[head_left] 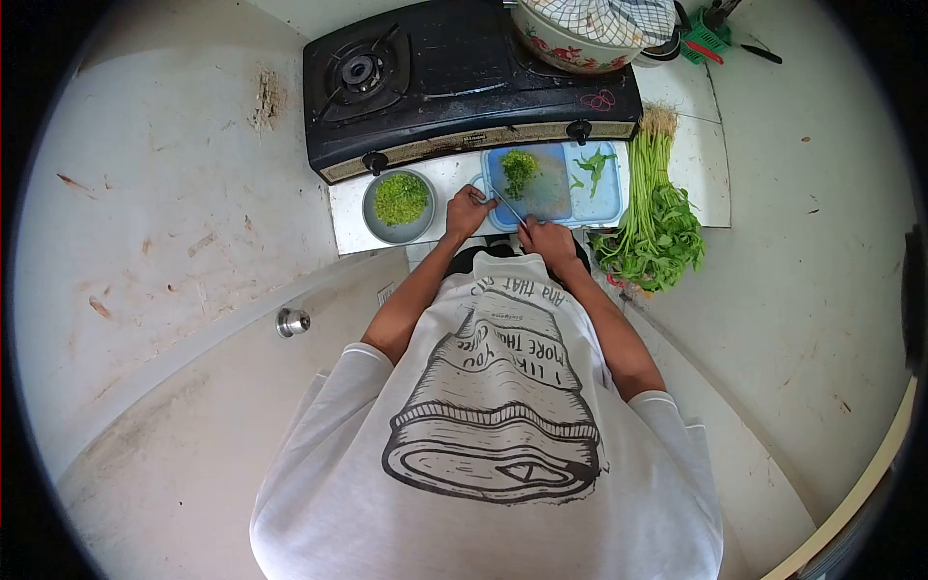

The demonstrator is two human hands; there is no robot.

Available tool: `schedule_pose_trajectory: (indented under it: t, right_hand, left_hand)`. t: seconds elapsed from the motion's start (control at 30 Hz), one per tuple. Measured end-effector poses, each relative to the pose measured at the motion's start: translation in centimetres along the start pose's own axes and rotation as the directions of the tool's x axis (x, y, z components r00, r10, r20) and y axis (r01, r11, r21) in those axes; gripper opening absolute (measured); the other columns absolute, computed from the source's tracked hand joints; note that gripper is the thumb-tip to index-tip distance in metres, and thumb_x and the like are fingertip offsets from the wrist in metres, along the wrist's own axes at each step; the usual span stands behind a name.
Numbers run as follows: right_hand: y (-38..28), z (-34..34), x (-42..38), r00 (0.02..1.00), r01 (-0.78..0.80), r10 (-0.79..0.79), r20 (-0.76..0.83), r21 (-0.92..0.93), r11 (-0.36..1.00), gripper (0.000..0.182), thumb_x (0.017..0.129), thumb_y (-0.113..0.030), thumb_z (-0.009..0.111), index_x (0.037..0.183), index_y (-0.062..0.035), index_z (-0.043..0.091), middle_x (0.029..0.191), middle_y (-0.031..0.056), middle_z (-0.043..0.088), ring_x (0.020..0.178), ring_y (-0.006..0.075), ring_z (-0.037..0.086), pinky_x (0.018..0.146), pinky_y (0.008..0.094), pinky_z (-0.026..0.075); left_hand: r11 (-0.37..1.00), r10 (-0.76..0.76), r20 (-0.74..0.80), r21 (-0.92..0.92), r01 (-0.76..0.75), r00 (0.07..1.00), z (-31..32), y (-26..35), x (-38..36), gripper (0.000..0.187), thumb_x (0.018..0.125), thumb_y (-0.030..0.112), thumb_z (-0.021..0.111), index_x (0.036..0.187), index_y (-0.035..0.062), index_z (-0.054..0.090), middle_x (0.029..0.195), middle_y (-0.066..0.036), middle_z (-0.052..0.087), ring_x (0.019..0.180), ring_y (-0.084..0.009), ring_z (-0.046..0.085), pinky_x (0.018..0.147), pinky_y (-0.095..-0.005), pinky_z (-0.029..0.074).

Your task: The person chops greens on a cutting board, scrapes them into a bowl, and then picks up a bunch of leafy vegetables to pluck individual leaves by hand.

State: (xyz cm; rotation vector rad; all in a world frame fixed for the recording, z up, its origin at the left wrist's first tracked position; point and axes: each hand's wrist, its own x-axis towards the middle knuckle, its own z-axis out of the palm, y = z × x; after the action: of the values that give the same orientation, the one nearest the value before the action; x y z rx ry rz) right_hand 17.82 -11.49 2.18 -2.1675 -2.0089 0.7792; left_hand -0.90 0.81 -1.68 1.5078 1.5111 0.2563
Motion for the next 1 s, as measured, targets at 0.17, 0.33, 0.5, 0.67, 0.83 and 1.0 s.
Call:
schedule_pose_trajectory:
  t: [0.17, 0.33, 0.5, 0.67, 0.83, 1.0]
  right_hand:
    - [0.0, -0.1, -0.1, 1.0, 0.008, -0.008, -0.016, 0.007, 1.0, 0.034, 0.102, -0.038, 0.056, 0.1, -0.0057, 0.064, 0.07, 0.0216, 0.071, 0.067, 0.0415, 0.072, 0.062, 0.0531, 0.057]
    - [0.2, 0.4, 0.0, 1.0, 0.024, -0.024, -0.017, 0.037, 0.999, 0.036, 0.104, -0.04, 0.052, 0.099, -0.0064, 0.063, 0.07, 0.0235, 0.069, 0.065, 0.0443, 0.07, 0.062, 0.0555, 0.055]
    - [-0.3, 0.6, 0.5, 1.0, 0.013, -0.013, -0.009, 0.013, 1.0, 0.036, 0.105, -0.04, 0.051, 0.101, -0.006, 0.062, 0.07, 0.0228, 0.07, 0.066, 0.0437, 0.07, 0.062, 0.0559, 0.056]
    - [-0.3, 0.2, 0.8, 1.0, -0.013, 0.014, 0.014, -0.015, 1.0, 0.035, 0.103, -0.04, 0.053, 0.103, -0.0057, 0.063, 0.073, 0.0218, 0.071, 0.069, 0.0427, 0.072, 0.065, 0.0547, 0.057]
    - [0.3, -0.9, 1.0, 0.997, -0.073, 0.072, -0.023, -0.004, 0.997, 0.035, 0.103, -0.04, 0.054, 0.105, -0.006, 0.064, 0.076, 0.0231, 0.072, 0.073, 0.0429, 0.073, 0.068, 0.0541, 0.058]
    - [0.1, -2.1, 1.2, 0.991, -0.091, 0.093, -0.095, 0.023, 0.996, 0.036, 0.103, -0.041, 0.055, 0.103, -0.0052, 0.064, 0.077, 0.0245, 0.072, 0.073, 0.0437, 0.072, 0.068, 0.0542, 0.058]
  left_hand:
    - [0.999, -0.028, 0.002, 0.044, 0.027, 1.0, 0.2, 0.0, 0.4, 0.046, 0.075, 0.041, 0.088, 0.093, 0.0038, 0.068, 0.083, -0.014, 0.074, 0.08, -0.0279, 0.074, 0.077, -0.0382, 0.057]
    - [1.0, -0.027, -0.004, 0.001, 0.027, 1.0, -0.1, 0.3, 0.0, 0.045, 0.074, 0.041, 0.087, 0.093, 0.0036, 0.069, 0.082, -0.014, 0.074, 0.08, -0.0284, 0.074, 0.077, -0.0376, 0.056]
    - [1.0, -0.018, 0.009, -0.019, 0.018, 1.0, 0.0, 0.1, 0.0, 0.044, 0.074, 0.038, 0.087, 0.095, 0.0036, 0.068, 0.081, -0.013, 0.074, 0.079, -0.0263, 0.073, 0.076, -0.0368, 0.056]
    - [0.999, 0.044, 0.044, -0.013, -0.043, 0.998, -0.6, -0.1, -0.3, 0.04, 0.078, 0.033, 0.087, 0.098, 0.0038, 0.068, 0.079, -0.011, 0.072, 0.076, -0.0231, 0.071, 0.074, -0.035, 0.056]
    - [0.99, 0.13, 0.072, -0.071, -0.125, 0.989, -1.1, -0.8, -1.0, 0.032, 0.084, 0.025, 0.083, 0.103, 0.0036, 0.067, 0.077, -0.01, 0.071, 0.075, -0.0211, 0.071, 0.073, -0.0347, 0.056]
    - [0.971, 0.208, 0.043, -0.128, -0.201, 0.977, -1.2, -0.9, -1.6, 0.028, 0.09, 0.017, 0.077, 0.11, 0.0026, 0.066, 0.078, -0.011, 0.071, 0.073, -0.0211, 0.071, 0.071, -0.0357, 0.056]
